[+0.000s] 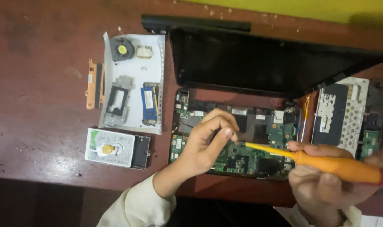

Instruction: The person uses a screwdriver to remove screws from the internal components of a disassembled laptop. They then pick up a cooling fan and place it onto the motherboard, securing it with screws.

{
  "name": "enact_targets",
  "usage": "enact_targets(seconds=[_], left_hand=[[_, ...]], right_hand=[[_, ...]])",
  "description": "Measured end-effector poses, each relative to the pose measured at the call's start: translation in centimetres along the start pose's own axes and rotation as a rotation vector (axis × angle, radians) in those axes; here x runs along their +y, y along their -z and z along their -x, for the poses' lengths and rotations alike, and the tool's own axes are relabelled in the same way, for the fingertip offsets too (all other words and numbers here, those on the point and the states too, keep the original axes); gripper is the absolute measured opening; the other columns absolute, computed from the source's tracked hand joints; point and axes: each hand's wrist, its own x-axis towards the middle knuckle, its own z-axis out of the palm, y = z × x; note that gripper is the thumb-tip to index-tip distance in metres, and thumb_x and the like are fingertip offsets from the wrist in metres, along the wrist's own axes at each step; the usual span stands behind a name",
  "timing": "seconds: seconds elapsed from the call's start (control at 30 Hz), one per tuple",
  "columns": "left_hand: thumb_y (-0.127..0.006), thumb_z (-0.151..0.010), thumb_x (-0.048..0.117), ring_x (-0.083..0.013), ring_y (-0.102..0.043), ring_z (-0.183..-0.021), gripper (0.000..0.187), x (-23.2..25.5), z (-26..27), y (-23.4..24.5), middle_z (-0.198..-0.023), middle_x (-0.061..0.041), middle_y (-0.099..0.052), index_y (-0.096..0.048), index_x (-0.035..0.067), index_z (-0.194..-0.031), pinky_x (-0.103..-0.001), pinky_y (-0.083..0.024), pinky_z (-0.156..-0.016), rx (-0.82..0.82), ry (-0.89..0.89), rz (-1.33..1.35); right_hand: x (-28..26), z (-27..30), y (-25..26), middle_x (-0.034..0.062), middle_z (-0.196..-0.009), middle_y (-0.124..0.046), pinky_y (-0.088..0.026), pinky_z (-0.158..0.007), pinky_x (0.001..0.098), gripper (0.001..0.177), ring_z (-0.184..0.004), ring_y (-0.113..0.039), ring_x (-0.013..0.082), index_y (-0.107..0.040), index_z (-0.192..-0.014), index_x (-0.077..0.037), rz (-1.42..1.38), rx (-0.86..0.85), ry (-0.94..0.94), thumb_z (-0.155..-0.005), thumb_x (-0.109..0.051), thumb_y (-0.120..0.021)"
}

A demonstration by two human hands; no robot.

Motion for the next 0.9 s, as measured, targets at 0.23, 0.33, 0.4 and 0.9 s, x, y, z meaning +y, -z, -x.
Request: enact_targets(seconds=[0.23,0.33,0.4,0.9], left_hand=[[-0.056,-0.108,0.014,-0.0177,-0.066,-0.101,0.017,-0.6,0.3,-0.3,-0.113,-0.009,-0.067,-0.072,0.008,-0.11,-0.029,-0.063,-0.088,0.01,0.055,0.222],[-0.056,-0.109,0.013,-0.0195,-0.068,-0.104,0.018,-0.5,0.5,-0.1,-0.116,-0.011,-0.068,-0.072,0.006,-0.112,-0.03,-0.063,-0.091,0.018,0.071,0.28],[-0.057,-0.108,0.013,-0.0184,-0.068,-0.102,0.018,-0.2,0.5,-0.1,-0.115,-0.01,-0.069,-0.073,0.007,-0.111,-0.029,-0.063,-0.091,0.026,0.059,0.248],[-0.059,-0.105,0.014,-0.0199,-0.07,-0.096,0.017,-0.4,0.5,-0.6,-0.107,-0.012,-0.07,-0.073,0.004,-0.104,-0.03,-0.067,-0.084,0.076,0.036,0.195]], right_hand=[[-0.2,1.5,0.6,0.0273,-0.11,-0.055,-0.068,-0.095,0.0592,0.059,-0.089,-0.071,0.0413,-0.026,-0.158,-0.038,0.066,-0.035,0.069,-0.105,-0.014,-0.038],[-0.6,1.4,-0.2,0.0201,-0.111,-0.054,-0.07,-0.098,0.0567,0.043,-0.09,-0.067,0.0266,-0.025,-0.146,-0.027,0.102,-0.022,0.061,-0.107,-0.016,-0.041],[-0.4,1.9,-0.4,0.0232,-0.111,-0.047,-0.067,-0.095,0.0609,0.05,-0.083,-0.059,0.0307,-0.023,-0.154,-0.035,0.146,0.051,0.043,-0.109,-0.018,-0.036],[-1.4,-0.2,-0.3,0.0105,-0.117,-0.059,-0.06,-0.068,0.0143,0.018,-0.095,-0.078,0.0235,-0.033,-0.121,0.0,0.448,-0.235,0.308,-0.109,-0.012,-0.038]])
